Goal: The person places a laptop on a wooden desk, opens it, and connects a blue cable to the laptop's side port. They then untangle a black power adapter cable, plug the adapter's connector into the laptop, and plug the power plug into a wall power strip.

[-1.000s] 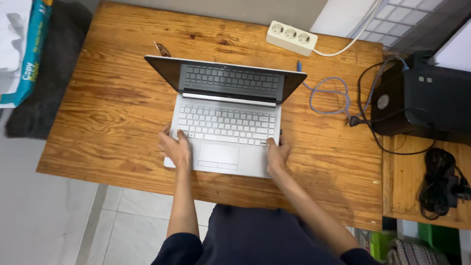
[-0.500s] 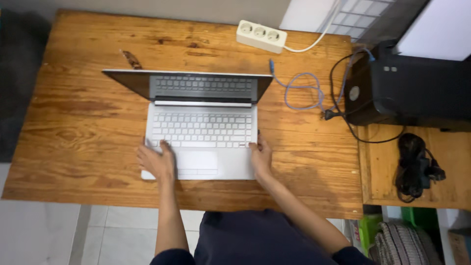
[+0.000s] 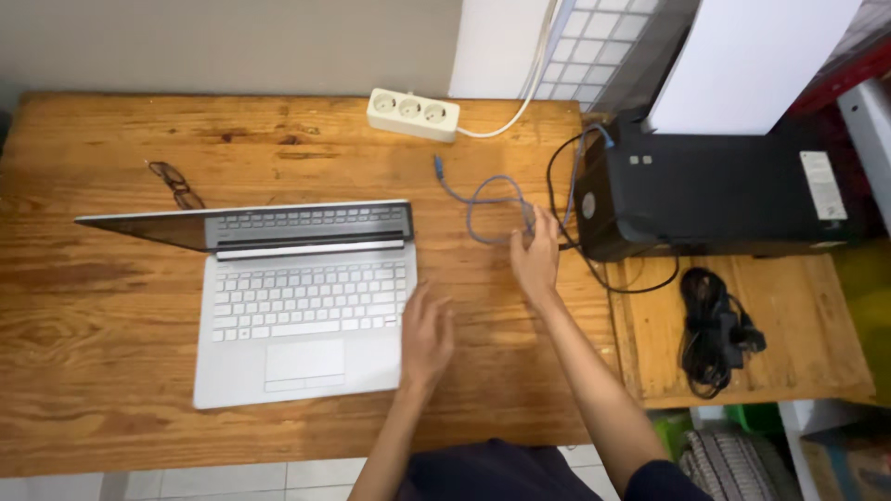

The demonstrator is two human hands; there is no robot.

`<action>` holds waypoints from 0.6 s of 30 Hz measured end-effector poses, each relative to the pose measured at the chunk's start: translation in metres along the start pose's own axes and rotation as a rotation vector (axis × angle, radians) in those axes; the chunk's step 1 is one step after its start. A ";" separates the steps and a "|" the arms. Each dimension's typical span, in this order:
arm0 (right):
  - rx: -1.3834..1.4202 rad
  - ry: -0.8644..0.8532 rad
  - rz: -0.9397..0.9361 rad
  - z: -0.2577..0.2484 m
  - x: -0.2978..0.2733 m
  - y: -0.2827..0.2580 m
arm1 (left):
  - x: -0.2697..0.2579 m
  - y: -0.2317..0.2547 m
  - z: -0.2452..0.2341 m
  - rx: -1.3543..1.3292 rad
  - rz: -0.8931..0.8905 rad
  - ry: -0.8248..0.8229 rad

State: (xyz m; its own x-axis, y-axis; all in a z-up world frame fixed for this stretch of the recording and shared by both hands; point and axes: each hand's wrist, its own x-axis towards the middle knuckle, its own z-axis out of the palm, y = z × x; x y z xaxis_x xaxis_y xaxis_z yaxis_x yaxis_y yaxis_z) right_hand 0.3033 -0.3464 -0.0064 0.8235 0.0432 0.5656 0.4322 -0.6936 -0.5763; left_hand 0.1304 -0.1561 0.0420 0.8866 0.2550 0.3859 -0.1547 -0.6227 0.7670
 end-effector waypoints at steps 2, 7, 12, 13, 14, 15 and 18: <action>-0.082 -0.037 -0.022 0.002 0.025 0.015 | 0.018 0.014 0.021 -0.089 0.000 -0.088; -0.062 -0.353 0.501 0.006 0.035 0.021 | 0.060 0.002 0.089 -0.241 -0.146 -0.096; 0.189 -0.248 0.246 -0.014 0.024 0.012 | 0.079 -0.060 0.163 -0.365 -0.452 0.043; 0.243 -0.253 0.269 -0.022 0.021 0.009 | 0.081 -0.072 0.172 -0.447 -0.532 0.070; 0.296 -0.258 0.293 -0.029 0.018 0.007 | 0.081 -0.081 0.179 -0.528 -0.611 0.099; 0.340 -0.266 0.294 -0.037 0.015 0.004 | 0.080 -0.088 0.182 -0.635 -0.713 0.082; 0.452 -0.293 0.273 -0.061 0.006 -0.001 | 0.078 -0.092 0.179 -0.927 -1.022 0.001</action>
State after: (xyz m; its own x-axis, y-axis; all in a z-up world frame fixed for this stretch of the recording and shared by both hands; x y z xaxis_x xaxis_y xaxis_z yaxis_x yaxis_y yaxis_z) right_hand 0.2853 -0.3895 0.0336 0.9660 0.1472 0.2126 0.2510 -0.3357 -0.9079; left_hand 0.2919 -0.2108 -0.0904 0.7807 0.2972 -0.5497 0.3267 0.5557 0.7645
